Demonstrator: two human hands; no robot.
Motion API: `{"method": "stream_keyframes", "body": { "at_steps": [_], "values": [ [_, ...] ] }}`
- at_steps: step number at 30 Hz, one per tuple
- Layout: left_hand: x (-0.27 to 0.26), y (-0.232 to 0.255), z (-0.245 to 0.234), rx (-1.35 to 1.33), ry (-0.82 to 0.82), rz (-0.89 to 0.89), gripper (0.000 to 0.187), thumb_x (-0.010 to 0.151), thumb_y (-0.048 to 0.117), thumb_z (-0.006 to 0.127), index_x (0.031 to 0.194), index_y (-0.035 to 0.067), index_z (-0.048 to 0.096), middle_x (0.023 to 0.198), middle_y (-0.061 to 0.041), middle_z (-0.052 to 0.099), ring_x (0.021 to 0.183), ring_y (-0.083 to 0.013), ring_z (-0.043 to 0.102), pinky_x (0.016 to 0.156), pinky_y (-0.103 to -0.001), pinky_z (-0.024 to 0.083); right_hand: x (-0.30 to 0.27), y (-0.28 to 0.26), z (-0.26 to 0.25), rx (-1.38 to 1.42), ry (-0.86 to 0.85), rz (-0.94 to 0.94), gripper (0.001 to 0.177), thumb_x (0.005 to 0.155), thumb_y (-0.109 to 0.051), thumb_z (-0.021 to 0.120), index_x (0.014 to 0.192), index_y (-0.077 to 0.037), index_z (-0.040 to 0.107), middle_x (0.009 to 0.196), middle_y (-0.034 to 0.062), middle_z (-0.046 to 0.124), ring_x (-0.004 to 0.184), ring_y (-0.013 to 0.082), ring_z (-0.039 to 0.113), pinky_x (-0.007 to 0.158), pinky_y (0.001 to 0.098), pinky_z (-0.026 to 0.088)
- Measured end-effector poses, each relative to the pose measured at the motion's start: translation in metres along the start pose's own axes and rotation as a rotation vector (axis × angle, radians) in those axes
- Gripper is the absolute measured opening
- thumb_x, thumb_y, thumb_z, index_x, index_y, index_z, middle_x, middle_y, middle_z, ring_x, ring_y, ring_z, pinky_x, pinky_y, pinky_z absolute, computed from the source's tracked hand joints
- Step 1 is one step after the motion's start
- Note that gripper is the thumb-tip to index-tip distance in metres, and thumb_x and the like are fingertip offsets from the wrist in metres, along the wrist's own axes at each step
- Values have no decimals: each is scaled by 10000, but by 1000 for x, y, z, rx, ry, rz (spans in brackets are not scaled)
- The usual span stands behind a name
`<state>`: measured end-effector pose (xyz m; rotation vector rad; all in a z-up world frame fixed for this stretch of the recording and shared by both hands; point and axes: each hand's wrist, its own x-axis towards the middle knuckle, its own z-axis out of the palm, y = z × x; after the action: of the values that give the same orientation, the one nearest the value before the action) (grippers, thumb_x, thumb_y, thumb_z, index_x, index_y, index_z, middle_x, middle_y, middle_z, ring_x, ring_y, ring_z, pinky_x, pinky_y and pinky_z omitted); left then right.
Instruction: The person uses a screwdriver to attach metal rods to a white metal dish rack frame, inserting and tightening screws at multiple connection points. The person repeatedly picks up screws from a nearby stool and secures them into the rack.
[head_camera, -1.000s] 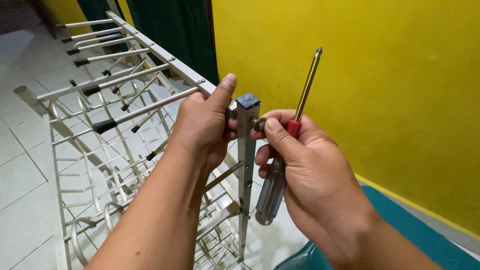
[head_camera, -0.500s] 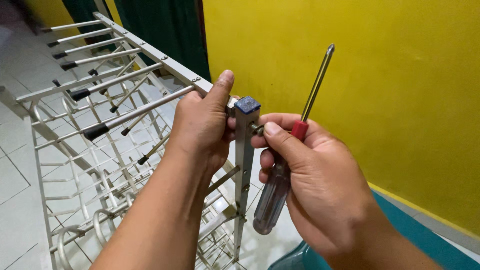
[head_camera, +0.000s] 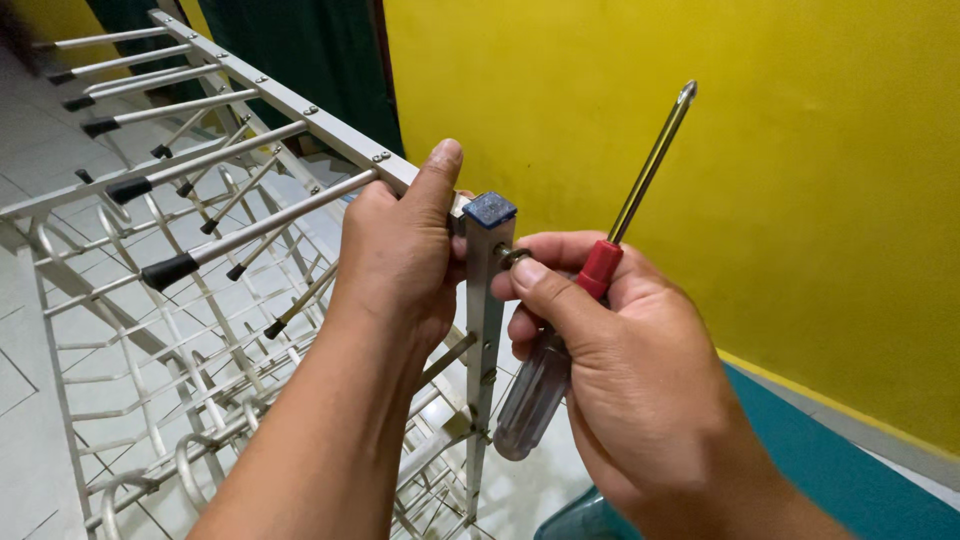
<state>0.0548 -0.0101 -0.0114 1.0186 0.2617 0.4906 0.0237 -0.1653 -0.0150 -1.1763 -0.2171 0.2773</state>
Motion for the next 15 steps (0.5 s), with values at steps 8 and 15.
{"method": "stream_keyframes", "body": {
  "at_steps": [8,15],
  "values": [
    [-5,3,0,69,16,18,262,925,223,689,821,14,568,629,-71,588,450,-148,521,408,-339,479,-2,3,4,-181,42,-56,199,954,-61,725,1121,41,689,896,91,681,775,148,617,692,283,523],
    [-6,2,-3,54,-1,48,250,925,196,694,807,3,589,621,-64,582,442,-147,480,406,-330,412,1,-2,3,-59,29,28,174,951,-80,677,1084,33,673,900,96,713,750,154,606,686,285,517]
  ]
}}
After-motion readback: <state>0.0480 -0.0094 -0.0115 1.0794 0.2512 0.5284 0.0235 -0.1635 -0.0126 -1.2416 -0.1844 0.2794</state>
